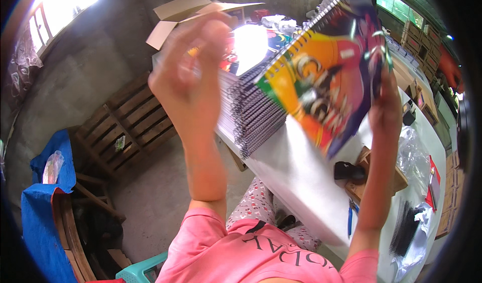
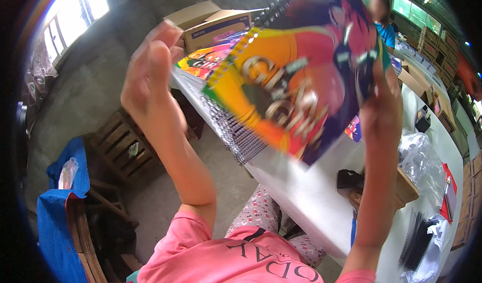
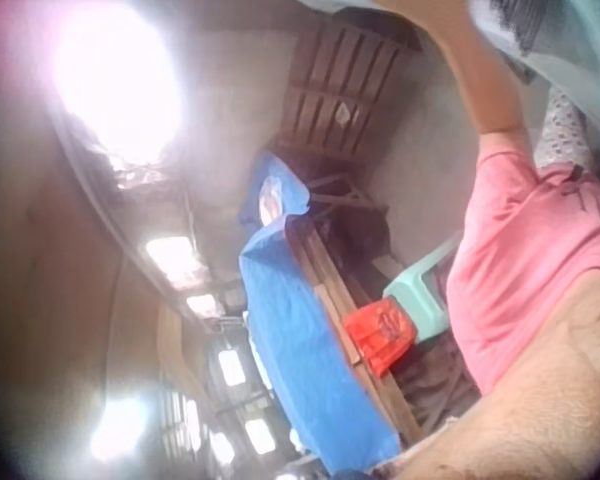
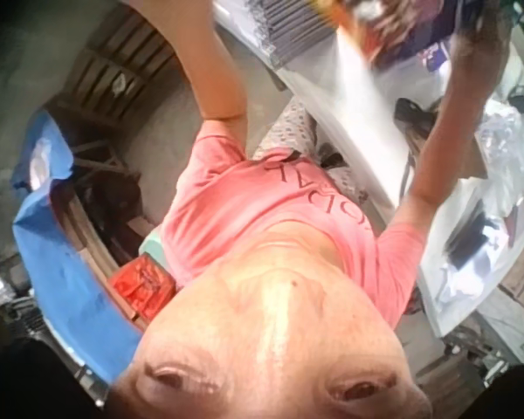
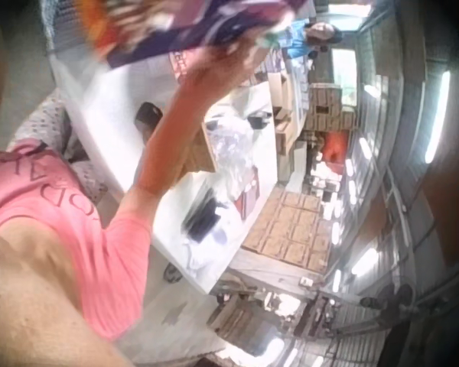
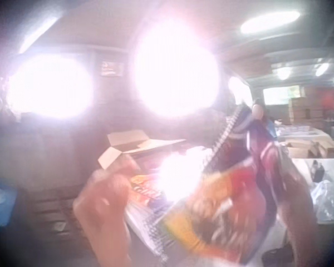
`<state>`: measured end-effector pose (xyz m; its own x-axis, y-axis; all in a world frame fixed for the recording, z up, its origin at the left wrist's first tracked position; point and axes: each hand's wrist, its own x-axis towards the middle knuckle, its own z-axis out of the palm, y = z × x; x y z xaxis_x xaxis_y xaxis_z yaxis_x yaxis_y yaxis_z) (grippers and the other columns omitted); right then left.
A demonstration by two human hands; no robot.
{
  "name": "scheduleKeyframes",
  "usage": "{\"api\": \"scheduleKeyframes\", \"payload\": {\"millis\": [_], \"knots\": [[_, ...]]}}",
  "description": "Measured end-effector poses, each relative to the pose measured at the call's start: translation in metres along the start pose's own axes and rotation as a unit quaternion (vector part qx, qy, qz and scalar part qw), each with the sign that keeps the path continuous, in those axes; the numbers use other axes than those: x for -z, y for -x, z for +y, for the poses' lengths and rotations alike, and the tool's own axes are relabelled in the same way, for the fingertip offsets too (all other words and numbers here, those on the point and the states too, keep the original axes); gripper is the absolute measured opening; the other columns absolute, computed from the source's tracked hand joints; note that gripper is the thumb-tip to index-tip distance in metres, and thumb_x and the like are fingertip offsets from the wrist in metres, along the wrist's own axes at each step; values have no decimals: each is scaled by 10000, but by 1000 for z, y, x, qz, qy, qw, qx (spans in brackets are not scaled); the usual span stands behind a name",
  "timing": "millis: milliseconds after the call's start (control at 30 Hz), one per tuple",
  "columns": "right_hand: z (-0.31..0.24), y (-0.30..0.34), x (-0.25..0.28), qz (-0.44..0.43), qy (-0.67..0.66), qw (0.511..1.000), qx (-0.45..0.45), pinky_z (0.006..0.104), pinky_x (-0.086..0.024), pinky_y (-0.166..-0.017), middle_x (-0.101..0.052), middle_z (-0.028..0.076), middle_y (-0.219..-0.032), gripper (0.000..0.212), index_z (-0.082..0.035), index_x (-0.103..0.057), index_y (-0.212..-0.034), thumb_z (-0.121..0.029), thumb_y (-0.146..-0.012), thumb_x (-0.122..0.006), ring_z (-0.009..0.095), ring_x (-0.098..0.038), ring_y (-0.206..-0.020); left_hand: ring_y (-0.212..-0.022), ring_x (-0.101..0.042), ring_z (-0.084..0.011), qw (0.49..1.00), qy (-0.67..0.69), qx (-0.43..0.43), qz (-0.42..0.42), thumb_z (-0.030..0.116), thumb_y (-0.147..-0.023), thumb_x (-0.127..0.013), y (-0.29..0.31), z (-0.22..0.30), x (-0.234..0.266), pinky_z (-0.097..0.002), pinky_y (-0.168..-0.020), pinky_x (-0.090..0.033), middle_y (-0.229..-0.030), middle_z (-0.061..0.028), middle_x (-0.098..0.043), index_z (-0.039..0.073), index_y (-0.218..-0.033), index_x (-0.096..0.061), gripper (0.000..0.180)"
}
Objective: The person threads a wire spiral through the pre-punched holes of a notebook, uses pliers to trim and crimp the wire ends, and stacks the finished notebook onto a pile.
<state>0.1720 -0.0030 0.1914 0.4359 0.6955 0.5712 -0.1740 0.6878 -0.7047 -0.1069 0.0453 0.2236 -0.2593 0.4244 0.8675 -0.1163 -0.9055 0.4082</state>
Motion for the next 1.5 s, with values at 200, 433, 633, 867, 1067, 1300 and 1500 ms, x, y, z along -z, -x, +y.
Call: {"api": "scheduleKeyframes", "payload": {"millis": [200, 433, 633, 867, 1067, 1300, 1500], "knots": [[-25, -172, -23, -82, 70, 993, 46, 264, -470, -852, -614, 60, -1113, 388, -55, -512, -1256, -281, -941, -496, 157, -602, -967, -1198, -471, -285, 960, -254, 114, -10, 534, -862, -540, -27, -103, 63, -378, -1004, -348, -1252, -200, -521, -15, -1283, -464, 696], [8, -137, -216, -417, 559, 694, 180, 257, -486, -692, -648, 114, -900, 414, -10, -611, -1060, -351, -826, -631, 161, -608, -760, -1075, -491, -170, 980, -21, 194, -39, 486, -928, -446, 1, -125, 55, -286, -953, -365, -1151, -118, -537, 31, -1278, -453, 574], [79, -127, -235, -461, 498, 692, 248, 305, -479, -838, -662, 90, -997, 633, -181, -569, -1229, -601, -756, -593, 211, -623, -963, -1144, -467, -194, 968, 114, 223, -5, 580, -909, -361, 6, -136, 58, -331, -1009, -330, -1213, -118, -517, 55, -1309, -428, 664], [101, -132, -63, -276, 347, 896, -28, 371, -365, -982, -475, 112, -1327, 641, -110, -547, -1250, -609, -872, -413, 224, -492, -1166, -1092, -513, -183, 986, 10, 166, -6, 499, -922, -435, 11, -132, 47, -311, -970, -374, -1184, -122, -542, 37, -1245, -481, 566], [154, -103, -88, 1, 315, 948, 41, 268, -452, -765, -676, 84, -875, 573, -6, -683, -930, -506, -936, -405, 136, -608, -783, -1043, -556, -209, 984, 55, 160, 52, 541, -920, -366, 9, -146, 43, -331, -914, -449, -1169, -140, -535, 26, -1230, -452, 606], [161, -89, -82, 12, 297, 952, 77, 316, -429, -863, -642, 163, -1014, 519, -37, -611, -1099, -491, -926, -430, 241, -596, -962, -1118, -485, -178, 983, 4, 182, 37, 646, -877, -308, 11, -147, 38, -304, -958, -381, -1167, -136, -517, 39, -1216, -425, 705], [131, -74, 92, 201, 585, 781, 86, 423, -336, -993, -510, 218, -1229, 699, -6, -458, -1250, -372, -719, -729, 327, -421, -1203, -1246, -369, -233, 959, -84, 104, 249, 617, -918, -216, 19, -118, 63, -463, -1000, -187, -1245, -114, -509, 87, -1289, -390, 670]]}}
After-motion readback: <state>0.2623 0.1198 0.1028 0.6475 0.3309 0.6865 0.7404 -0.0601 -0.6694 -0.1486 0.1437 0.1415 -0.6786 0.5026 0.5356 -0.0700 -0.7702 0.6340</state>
